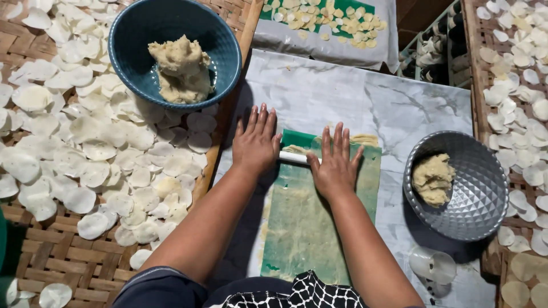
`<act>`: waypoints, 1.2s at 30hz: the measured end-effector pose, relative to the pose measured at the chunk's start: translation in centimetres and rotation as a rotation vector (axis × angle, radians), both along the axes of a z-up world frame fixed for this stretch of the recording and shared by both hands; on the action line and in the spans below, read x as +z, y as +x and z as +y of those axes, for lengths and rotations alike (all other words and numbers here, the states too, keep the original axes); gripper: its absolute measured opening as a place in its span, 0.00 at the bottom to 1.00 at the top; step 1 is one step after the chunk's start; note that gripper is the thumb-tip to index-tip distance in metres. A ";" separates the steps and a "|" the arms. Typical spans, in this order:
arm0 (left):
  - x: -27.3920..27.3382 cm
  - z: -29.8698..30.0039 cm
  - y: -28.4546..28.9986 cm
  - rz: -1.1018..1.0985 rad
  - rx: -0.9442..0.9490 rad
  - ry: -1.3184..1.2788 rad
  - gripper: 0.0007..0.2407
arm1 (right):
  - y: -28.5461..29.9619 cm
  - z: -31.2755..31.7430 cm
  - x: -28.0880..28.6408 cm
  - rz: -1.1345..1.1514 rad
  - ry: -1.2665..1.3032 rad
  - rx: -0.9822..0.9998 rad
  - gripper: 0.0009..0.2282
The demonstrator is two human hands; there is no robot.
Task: Rolling out small pieces of dough into thin sheets using a rolling pin
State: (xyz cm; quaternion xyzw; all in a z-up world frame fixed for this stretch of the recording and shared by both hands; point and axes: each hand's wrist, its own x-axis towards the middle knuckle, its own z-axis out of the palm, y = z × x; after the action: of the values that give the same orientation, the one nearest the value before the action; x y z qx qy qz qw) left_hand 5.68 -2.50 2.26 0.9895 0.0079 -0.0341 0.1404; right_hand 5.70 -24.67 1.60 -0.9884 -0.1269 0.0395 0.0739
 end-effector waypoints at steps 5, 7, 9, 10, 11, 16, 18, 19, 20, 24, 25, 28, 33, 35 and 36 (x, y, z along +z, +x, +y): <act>1.2 -0.2 -6.0 0.029 -0.055 0.005 0.26 | -6.3 -1.2 -0.9 0.006 0.024 0.047 0.38; 1.2 -0.3 -8.8 0.050 -0.058 0.015 0.26 | -9.0 -1.7 -1.1 0.014 0.021 0.071 0.39; 1.0 -0.5 -11.2 0.003 -0.059 -0.009 0.25 | -11.4 -2.2 -0.9 -0.051 0.065 0.125 0.38; 0.6 -0.6 -12.2 0.001 -0.074 -0.015 0.25 | -12.0 -2.5 0.2 -0.053 0.058 0.110 0.38; 0.1 -0.7 -13.2 -0.152 -0.058 -0.026 0.25 | -12.5 -2.8 1.2 -0.016 0.177 0.140 0.34; -1.2 -0.8 -15.2 -0.308 -0.068 -0.003 0.25 | -11.0 -8.5 9.0 -0.120 0.601 -0.058 0.09; -2.0 -0.8 -15.2 -0.297 -0.047 -0.011 0.25 | -8.8 -13.1 10.9 -0.513 0.475 -0.111 0.01; -2.0 -0.8 -15.2 -0.306 -0.056 -0.011 0.25 | -7.4 -16.2 10.0 -0.524 0.474 -0.118 0.01; -2.0 -0.8 -15.4 -0.300 -0.059 -0.012 0.26 | -6.2 -19.2 9.1 -0.441 0.299 -0.273 0.06; -1.9 -0.8 -15.6 -0.323 -0.082 -0.004 0.27 | -0.6 -27.2 4.9 -0.079 0.039 -0.545 0.25; -1.9 -0.8 -15.8 -0.328 -0.083 -0.002 0.27 | -0.9 -25.5 6.4 -0.084 0.043 -0.546 0.25; -2.2 -0.7 -15.5 -0.322 -0.079 -0.006 0.27 | -0.7 -22.9 7.9 0.025 -0.016 -0.396 0.28; -1.8 -0.8 -15.7 -0.289 -0.077 0.012 0.26 | 0.7 -25.0 3.8 -0.151 -0.191 -0.254 0.14; -2.1 -0.8 -16.0 -0.301 -0.070 0.013 0.26 | 1.0 -26.0 2.7 -0.156 -0.190 -0.247 0.13; -2.1 -0.8 -15.8 -0.313 -0.070 0.012 0.26 | 1.4 -26.5 2.2 -0.161 -0.191 -0.246 0.12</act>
State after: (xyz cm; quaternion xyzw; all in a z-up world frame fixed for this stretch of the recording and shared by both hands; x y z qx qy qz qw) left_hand -10.15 -3.34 0.12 0.9832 -0.0483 0.1157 0.1330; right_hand 7.07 -51.15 3.78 -0.9989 -0.0063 -0.0372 -0.0262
